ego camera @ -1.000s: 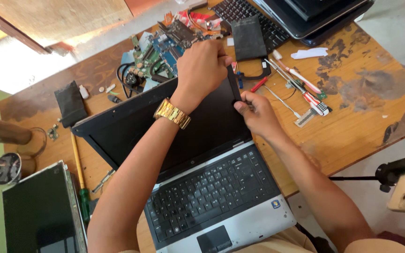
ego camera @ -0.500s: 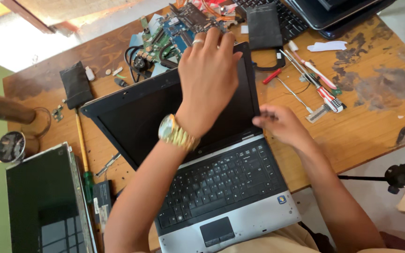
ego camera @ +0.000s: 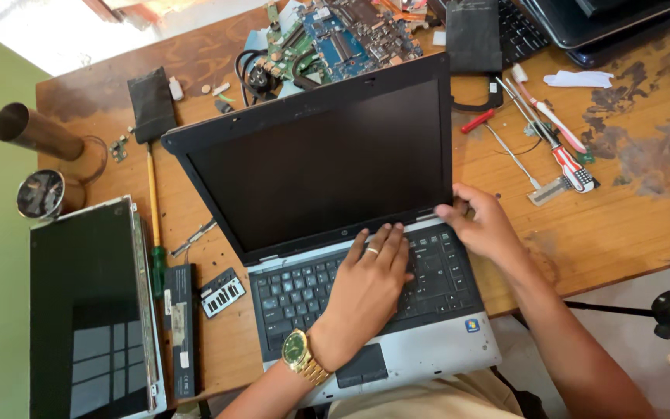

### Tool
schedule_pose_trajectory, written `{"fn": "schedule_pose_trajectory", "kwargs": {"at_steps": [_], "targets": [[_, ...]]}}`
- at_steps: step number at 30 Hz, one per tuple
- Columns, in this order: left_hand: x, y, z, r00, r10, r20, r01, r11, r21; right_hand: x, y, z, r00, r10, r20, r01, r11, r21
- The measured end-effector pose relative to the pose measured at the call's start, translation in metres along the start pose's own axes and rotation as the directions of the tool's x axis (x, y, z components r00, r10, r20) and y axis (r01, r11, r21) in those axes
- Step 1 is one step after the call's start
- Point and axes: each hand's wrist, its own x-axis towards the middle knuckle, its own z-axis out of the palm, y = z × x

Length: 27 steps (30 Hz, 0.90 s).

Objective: The person reassembles a laptop by aligning and snapping the screen bezel into place, then securing the screen with screws using a screwdriver. The person handles the laptop screen, bezel, and screws while working at a cluttered workbench.

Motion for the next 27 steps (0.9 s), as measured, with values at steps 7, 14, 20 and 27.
{"fn": "schedule_pose_trajectory", "kwargs": {"at_steps": [7, 14, 20, 27], "targets": [[-0.023, -0.009, 0.046, 0.998, -0.048, 0.047, 0.047, 0.999, 0.019, 0.013, -0.028, 0.021, 0.999, -0.052, -0.003, 0.052, 0.993, 0.104], [-0.025, -0.010, 0.054, 0.996, -0.058, 0.067, 0.059, 0.998, -0.007, 0.012, -0.028, 0.025, 0.989, -0.110, -0.101, 0.103, 0.992, -0.068], [-0.028, -0.001, 0.059, 0.996, -0.081, 0.026, 0.081, 0.997, -0.014, 0.003, -0.033, 0.022, 0.954, -0.292, -0.071, 0.268, 0.934, -0.238], [-0.028, -0.003, 0.057, 0.996, -0.088, 0.024, 0.089, 0.996, -0.012, 0.010, -0.035, 0.024, 0.973, -0.221, -0.074, 0.190, 0.936, -0.298]]}}
